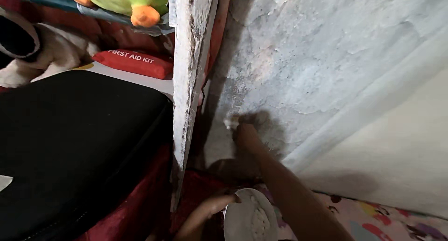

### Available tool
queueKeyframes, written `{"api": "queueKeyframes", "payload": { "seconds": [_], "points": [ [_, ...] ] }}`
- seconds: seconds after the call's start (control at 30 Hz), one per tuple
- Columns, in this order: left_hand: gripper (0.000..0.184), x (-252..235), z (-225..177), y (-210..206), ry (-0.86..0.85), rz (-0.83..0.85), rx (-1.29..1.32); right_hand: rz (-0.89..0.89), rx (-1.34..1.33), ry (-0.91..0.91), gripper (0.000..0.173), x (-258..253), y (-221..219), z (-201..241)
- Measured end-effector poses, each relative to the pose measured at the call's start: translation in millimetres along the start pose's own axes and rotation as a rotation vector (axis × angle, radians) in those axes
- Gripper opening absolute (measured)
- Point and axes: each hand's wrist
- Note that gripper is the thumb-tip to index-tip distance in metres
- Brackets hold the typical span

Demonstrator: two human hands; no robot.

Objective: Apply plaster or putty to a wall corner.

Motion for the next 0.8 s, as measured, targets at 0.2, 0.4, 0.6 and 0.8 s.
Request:
{"api": "queueKeyframes", "payload": {
  "seconds": [0.2, 0.4, 0.6, 0.8],
  "points": [
    [0.051, 5, -1, 1, -0.002, -0.023, 0.030, -0.350, -0.113, 0.027, 0.036, 14, 94, 14],
    [0.050, 4, -4, 2, -0.010, -0.040, 0.061, -0.557, -0.076, 0.174, 0.036, 19, 35, -10],
    [0.051, -1, -2, 0, -0.013, -0.035, 0.042, -0.375, 0.025, 0.046, 0.039, 33, 33, -12],
    [0.052, -2, -3, -1, -0.023, -0.036, 0.046, -0.231, 0.195, 0.044, 0.043, 14, 23, -9]
  ]
}}
Point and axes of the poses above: each hand's wrist, its own x-axis away from the middle knuckle, its own y-axis out of the back of the hand, z = x × y, and after that the axes turned 4 degrees about z, right-handed
